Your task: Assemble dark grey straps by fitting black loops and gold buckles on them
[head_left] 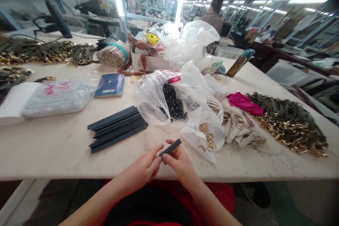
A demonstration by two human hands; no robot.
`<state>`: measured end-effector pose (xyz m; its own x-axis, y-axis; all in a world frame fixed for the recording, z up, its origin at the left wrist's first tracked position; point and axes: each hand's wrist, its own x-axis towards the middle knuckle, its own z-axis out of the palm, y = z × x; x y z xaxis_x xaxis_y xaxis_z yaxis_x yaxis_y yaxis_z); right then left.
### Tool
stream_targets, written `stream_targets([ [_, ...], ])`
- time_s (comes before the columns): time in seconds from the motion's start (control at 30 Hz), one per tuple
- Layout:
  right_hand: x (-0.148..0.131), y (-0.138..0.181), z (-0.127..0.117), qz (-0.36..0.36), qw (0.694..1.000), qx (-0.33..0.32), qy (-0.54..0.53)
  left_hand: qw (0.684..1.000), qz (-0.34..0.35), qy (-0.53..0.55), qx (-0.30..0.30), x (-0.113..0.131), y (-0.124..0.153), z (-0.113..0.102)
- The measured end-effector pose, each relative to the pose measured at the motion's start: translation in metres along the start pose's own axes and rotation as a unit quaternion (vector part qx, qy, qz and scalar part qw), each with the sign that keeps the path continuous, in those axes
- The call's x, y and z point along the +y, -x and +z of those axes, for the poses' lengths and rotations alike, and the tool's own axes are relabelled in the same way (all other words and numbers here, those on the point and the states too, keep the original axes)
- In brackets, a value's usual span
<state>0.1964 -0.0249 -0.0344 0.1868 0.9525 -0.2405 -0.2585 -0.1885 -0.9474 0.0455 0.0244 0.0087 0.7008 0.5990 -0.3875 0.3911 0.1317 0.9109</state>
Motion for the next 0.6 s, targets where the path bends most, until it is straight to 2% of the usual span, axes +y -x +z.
stream_targets([
  [0.07, 0.0, 0.006, 0.0, -0.022, 0.999, -0.026, 0.041, 1.0, 0.012, 0.005, -0.004, -0.001, -0.003, 0.001],
  [0.13, -0.007, 0.009, -0.015, -0.078, 0.984, -0.025, 0.155, 1.0, 0.005, 0.014, 0.005, -0.003, -0.006, 0.001],
  [0.17, -0.014, 0.009, -0.027, -0.111, 0.967, -0.008, 0.23, 1.0, -0.006, 0.022, 0.014, -0.004, -0.007, 0.001],
  [0.23, -0.032, 0.003, -0.06, -0.162, 0.912, 0.088, 0.366, 0.998, -0.026, 0.04, 0.027, -0.007, -0.01, 0.002],
  [0.3, -0.048, -0.01, -0.095, -0.163, 0.835, 0.19, 0.49, 0.997, -0.041, 0.06, 0.027, -0.006, -0.012, 0.005],
  [0.33, -0.054, -0.019, -0.11, -0.147, 0.79, 0.207, 0.558, 0.996, -0.048, 0.067, 0.027, -0.004, -0.013, 0.008],
  [0.37, -0.057, -0.028, -0.123, -0.134, 0.774, 0.213, 0.581, 0.996, -0.057, 0.069, 0.025, -0.002, -0.014, 0.01],
  [0.43, -0.059, -0.047, -0.14, -0.107, 0.755, 0.205, 0.613, 0.996, -0.074, 0.056, 0.018, 0.002, -0.016, 0.014],
  [0.6, -0.046, -0.073, -0.15, -0.064, 0.761, 0.174, 0.622, 0.996, -0.069, 0.05, -0.004, -0.003, -0.019, 0.017],
])
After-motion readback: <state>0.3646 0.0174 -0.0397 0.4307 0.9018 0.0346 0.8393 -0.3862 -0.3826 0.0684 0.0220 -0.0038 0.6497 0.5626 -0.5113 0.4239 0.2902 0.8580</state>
